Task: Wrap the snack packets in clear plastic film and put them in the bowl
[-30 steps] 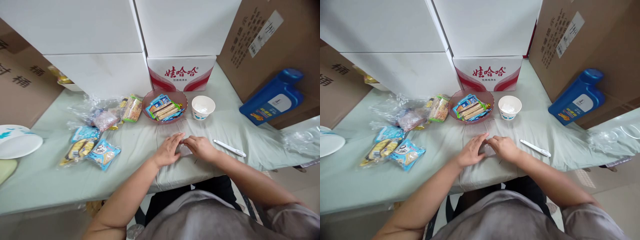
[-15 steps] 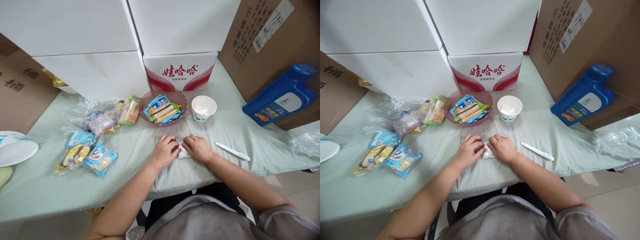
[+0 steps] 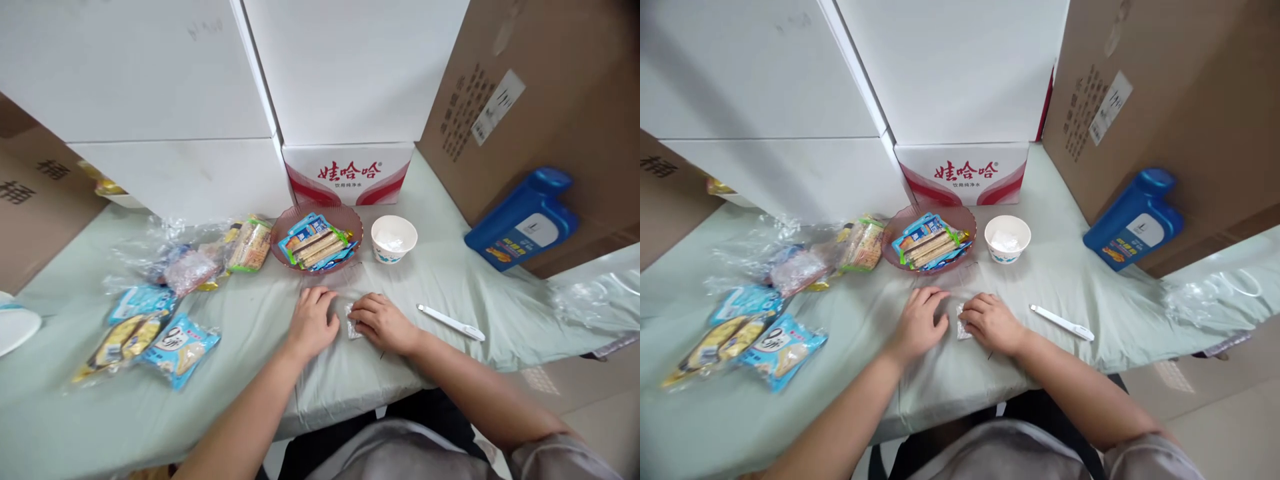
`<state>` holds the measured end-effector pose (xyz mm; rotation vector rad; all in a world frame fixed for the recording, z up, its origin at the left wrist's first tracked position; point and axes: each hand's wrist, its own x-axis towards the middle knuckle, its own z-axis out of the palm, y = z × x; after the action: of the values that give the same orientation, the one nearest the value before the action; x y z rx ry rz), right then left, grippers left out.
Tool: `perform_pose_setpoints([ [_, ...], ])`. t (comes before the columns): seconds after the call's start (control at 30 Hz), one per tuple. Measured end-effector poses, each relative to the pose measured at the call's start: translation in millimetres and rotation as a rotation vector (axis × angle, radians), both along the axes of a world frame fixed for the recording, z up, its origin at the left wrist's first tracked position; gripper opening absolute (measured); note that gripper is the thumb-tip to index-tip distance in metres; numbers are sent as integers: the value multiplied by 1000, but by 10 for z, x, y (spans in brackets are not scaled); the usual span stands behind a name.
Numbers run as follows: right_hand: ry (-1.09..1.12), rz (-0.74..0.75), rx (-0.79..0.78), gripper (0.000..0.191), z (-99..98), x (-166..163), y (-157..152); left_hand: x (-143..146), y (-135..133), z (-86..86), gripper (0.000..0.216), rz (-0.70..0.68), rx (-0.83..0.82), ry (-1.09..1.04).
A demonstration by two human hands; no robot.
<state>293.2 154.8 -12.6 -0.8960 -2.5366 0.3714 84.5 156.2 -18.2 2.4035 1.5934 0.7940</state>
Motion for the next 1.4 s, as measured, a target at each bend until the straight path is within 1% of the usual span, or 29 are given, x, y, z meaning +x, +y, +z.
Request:
perform_pose_setpoints([
  [0.03, -10, -8, 13, 17, -11, 2, -11, -20, 17, -16, 34, 49, 21, 8],
  [0.1, -34, 28, 51, 18, 18, 42, 4, -56, 52, -47, 30, 111, 51, 11],
  [0.17, -17, 49, 113, 21, 148, 133, 105, -78, 76, -67, 26, 121, 56, 13],
  [0.2, 15, 19, 158, 21, 253, 193, 198, -84, 83, -72, 25, 118, 52, 16],
  [0.23, 58, -66, 202, 22, 379, 259, 319, -86, 87, -75, 24, 115, 46, 20],
  [0.3, 112, -349, 300, 23, 652, 384, 629, -85, 89, -79, 22, 113, 36, 27],
  [0.33, 53, -504, 294, 24, 775, 431, 801, -83, 89, -82, 21, 115, 35, 28],
  [0.37, -50, -631, 238, 25, 874, 463, 973, -82, 89, -85, 22, 119, 37, 28],
  [0.4, -204, -679, 116, 25, 942, 477, 1136, -81, 89, -88, 22, 121, 40, 25],
  [0.43, -349, -671, -15, 26, 975, 474, 1283, -80, 90, -91, 23, 122, 44, 19],
  [0.5, -500, -617, -171, 22, 947, 422, 1519, -78, 93, -91, 23, 122, 42, 3],
  [0.53, -541, -583, -216, 19, 903, 382, 1605, -77, 94, -86, 23, 118, 31, -5],
  [0.63, -605, -519, -270, 12, 787, 265, 1755, -71, 98, -47, 23, 107, -32, -14],
  [0.7, -617, -491, -275, 12, 803, 233, 1767, -69, 97, -9, 22, 108, -75, -19],
  [0.8, -583, -498, -237, 17, 948, 320, 1604, -80, 85, 39, 20, 108, -121, -34],
  [0.87, -496, -550, -151, 25, 1015, 480, 1345, -96, 70, 53, 18, 107, -140, -46],
  [0.93, -218, -603, 41, 27, 968, 706, 984, -112, 55, 51, 15, 124, -147, -75],
  [1.0, -129, -568, 62, 31, 782, 960, 584, -128, 43, 41, 14, 160, -128, -131],
  [1.07, -101, -527, 62, 34, 495, 1199, 216, -162, 39, 50, 15, 203, -74, -191],
  [1.1, -92, -512, 88, 36, 337, 1299, 60, -198, 44, 71, 17, 227, -35, -213],
  [1.17, -99, -478, 163, 36, 43, 1442, -186, -341, 82, 169, 20, 288, 59, -226],
  [1.23, -116, -477, 246, 38, -173, 1504, -349, -615, 173, 348, 27, 390, 151, -189],
  [1.27, -129, -496, 276, 39, -244, 1510, -405, -805, 242, 465, 34, 463, 176, -149],
  [1.3, -141, -520, 299, 40, -292, 1506, -447, -1025, 324, 593, 43, 575, 180, -105],
  [1.33, -151, -544, 313, 41, -321, 1496, -475, -1265, 415, 724, 52, 722, 167, -62],
  [1.4, -155, -570, 324, 41, -342, 1473, -502, -1752, 602, 969, 70, 1016, 73, 13],
])
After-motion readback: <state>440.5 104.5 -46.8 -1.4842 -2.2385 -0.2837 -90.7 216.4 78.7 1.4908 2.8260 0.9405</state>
